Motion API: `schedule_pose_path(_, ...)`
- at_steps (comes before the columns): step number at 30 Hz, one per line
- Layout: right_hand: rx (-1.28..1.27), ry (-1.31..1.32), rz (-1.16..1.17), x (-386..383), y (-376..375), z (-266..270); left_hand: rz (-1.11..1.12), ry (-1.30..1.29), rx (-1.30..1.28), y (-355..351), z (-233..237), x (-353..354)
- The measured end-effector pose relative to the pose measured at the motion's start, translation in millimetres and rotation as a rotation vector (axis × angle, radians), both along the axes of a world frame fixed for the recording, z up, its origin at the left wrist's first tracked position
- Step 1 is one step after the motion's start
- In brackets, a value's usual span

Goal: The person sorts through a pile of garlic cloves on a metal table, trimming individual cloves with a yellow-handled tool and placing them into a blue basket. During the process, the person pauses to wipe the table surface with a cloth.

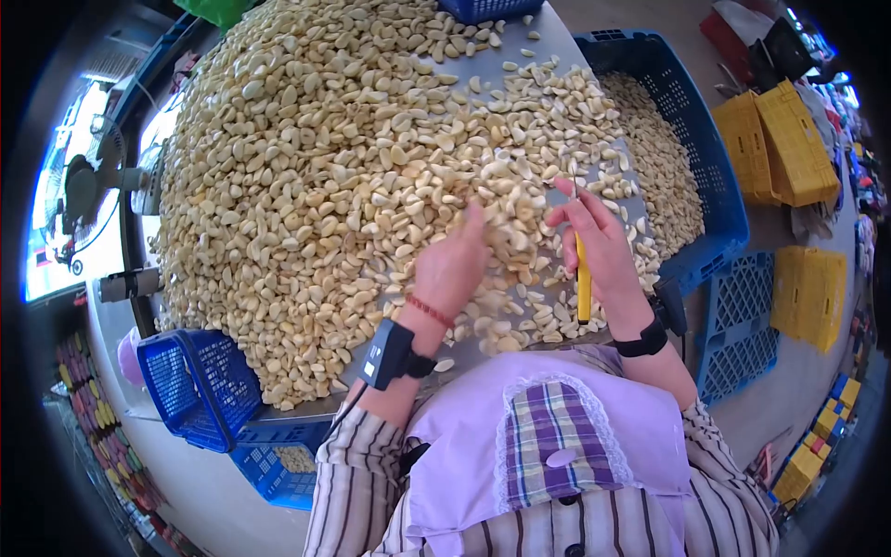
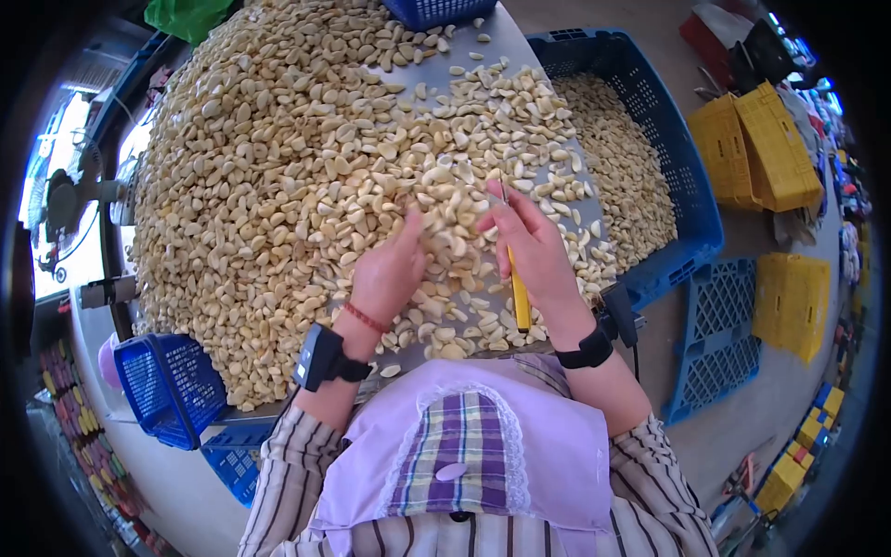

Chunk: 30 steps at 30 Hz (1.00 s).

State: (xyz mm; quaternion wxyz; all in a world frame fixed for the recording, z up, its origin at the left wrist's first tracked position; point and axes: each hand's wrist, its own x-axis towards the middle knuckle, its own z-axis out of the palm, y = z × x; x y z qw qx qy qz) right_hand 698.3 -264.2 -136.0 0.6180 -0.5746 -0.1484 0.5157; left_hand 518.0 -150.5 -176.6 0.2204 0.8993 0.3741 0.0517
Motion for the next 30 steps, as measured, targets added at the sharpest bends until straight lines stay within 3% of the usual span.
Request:
schedule_pose_path(2, -0.006, -0.019, -0.060, 6.5, -3.0, 4.0, -0.091, -0.141, -0.252, 11.5, 3.3, 25.2)
schedule_pose_path(3, 0.010, -0.088, -0.069, 13.4, -5.9, 6.7, -0.100, -0.142, -0.257, 20.6, 13.7, 32.1)
schedule_pose_path(5, -0.005, -0.101, -0.128, 28.9, -14.7, 11.4, 0.481, -0.417, -1.039, 44.1, 37.4, 34.2)
schedule_pose_path(9, -0.024, -0.090, -0.235, 50.5, -37.1, 4.6, 0.441, -0.543, -0.778, 56.6, 49.3, -9.3)
schedule_pose_path(11, -0.056, -0.081, -0.259, 51.2, -43.1, -4.4, -0.157, -0.359, -0.143, 46.9, 44.5, -29.6)
schedule_pose_path(13, -0.097, -0.063, -0.225, 43.3, -41.8, -6.5, -0.444, -0.253, -0.156, 23.1, 41.9, -38.1)
schedule_pose_path(14, -0.133, -0.045, -0.187, 38.0, -39.2, -7.3, -0.448, -0.255, -0.160, 12.9, 40.5, -40.4)
schedule_pose_path(16, -0.126, -0.045, -0.175, 28.3, -33.5, -9.1, -0.593, -0.027, -0.148, -5.3, 36.4, -42.7)
schedule_pose_path(19, -0.062, -0.040, -0.076, 18.3, -24.3, -5.7, -0.577, 0.137, -0.040, -33.5, 21.5, -39.0)
schedule_pose_path(26, -0.063, -0.149, 0.082, 10.6, -26.5, 9.1, -0.488, 0.217, -0.082, -31.0, 17.6, -38.0)
schedule_pose_path(28, -0.057, -0.161, 0.045, 15.9, -32.3, 4.2, -0.288, 0.115, -0.262, -17.4, 23.9, -35.1)
schedule_pose_path(29, -0.031, -0.148, 0.011, 20.6, -35.1, 3.0, -0.283, 0.099, -0.479, -8.4, 34.9, -30.5)
schedule_pose_path(30, -0.006, -0.135, -0.021, 25.1, -37.9, 2.2, -0.290, 0.097, -0.481, -7.8, 35.6, -25.5)
